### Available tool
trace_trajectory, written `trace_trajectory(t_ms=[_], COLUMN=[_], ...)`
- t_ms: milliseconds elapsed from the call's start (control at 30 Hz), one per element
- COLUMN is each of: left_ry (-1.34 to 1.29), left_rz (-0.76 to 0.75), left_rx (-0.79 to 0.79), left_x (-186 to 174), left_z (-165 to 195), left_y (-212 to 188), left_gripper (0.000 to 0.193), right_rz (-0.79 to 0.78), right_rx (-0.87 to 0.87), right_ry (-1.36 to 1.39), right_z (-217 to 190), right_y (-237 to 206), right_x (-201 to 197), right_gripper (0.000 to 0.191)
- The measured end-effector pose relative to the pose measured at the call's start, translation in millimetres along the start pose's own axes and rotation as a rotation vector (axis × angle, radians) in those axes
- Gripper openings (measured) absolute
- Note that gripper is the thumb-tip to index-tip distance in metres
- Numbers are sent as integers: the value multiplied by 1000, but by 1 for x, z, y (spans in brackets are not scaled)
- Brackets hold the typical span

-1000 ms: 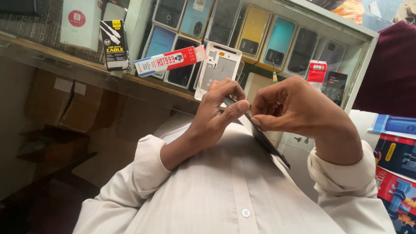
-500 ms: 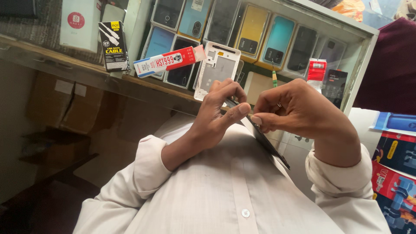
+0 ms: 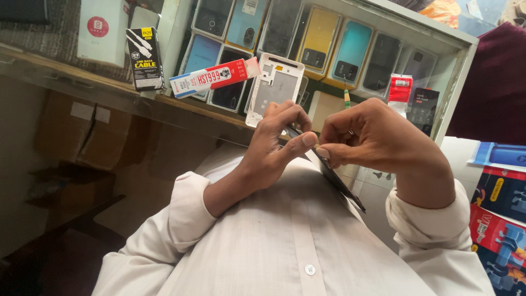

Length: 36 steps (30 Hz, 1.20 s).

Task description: The person applies adhesive along the edges of a disassembled smartphone chassis, then uses a metal tool to press and align the frame. The phone remains open with internal components visible throughout.

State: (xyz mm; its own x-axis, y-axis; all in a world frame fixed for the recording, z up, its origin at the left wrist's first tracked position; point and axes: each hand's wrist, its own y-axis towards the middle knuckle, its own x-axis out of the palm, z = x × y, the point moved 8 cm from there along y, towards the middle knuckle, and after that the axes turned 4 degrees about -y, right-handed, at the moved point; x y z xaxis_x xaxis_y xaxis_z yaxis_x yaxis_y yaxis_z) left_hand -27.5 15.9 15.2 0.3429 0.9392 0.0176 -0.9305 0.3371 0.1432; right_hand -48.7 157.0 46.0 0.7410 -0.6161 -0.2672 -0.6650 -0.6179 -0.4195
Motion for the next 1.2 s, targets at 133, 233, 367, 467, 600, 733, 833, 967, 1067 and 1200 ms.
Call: trace_trajectory(t_ms=[133,233,367,467,600,733,833,967,1067,1200], left_ry=[3,3,-13,-23,-29,-48,-68,-79,-112,-115], left_rz=[-4,-6,7,16,28,53,60,67,65,60], left_rx=[3,0,-6,0,-22,-61,-59,-69,-81,-72], left_x=[1,1,-1,-2,-3,-4,-5,-6,-4,-3], left_z=[0,-1,-6,-10,-17,-24,-27,-31,-33,-34], left_y=[-1,0,1,3,2,4,5,5,5,5], left_gripper=[47,47,46,45,44,42,40,40,40,40], right_rz=[1,6,-31,-46,-13,53,91,148,149,150], right_rx=[17,52,-3,-12,-36,-22,-48,-70,-78,-49], right_ry=[-38,-75,36,135,110,102,184,288,340,342], right_z=[6,13,14,17,20,28,31,37,40,44], right_y=[-2,-1,5,8,9,8,3,-4,-7,-8], right_x=[0,-1,1,3,5,2,0,2,5,7], right_gripper=[18,17,18,21,23,21,18,19,18,16])
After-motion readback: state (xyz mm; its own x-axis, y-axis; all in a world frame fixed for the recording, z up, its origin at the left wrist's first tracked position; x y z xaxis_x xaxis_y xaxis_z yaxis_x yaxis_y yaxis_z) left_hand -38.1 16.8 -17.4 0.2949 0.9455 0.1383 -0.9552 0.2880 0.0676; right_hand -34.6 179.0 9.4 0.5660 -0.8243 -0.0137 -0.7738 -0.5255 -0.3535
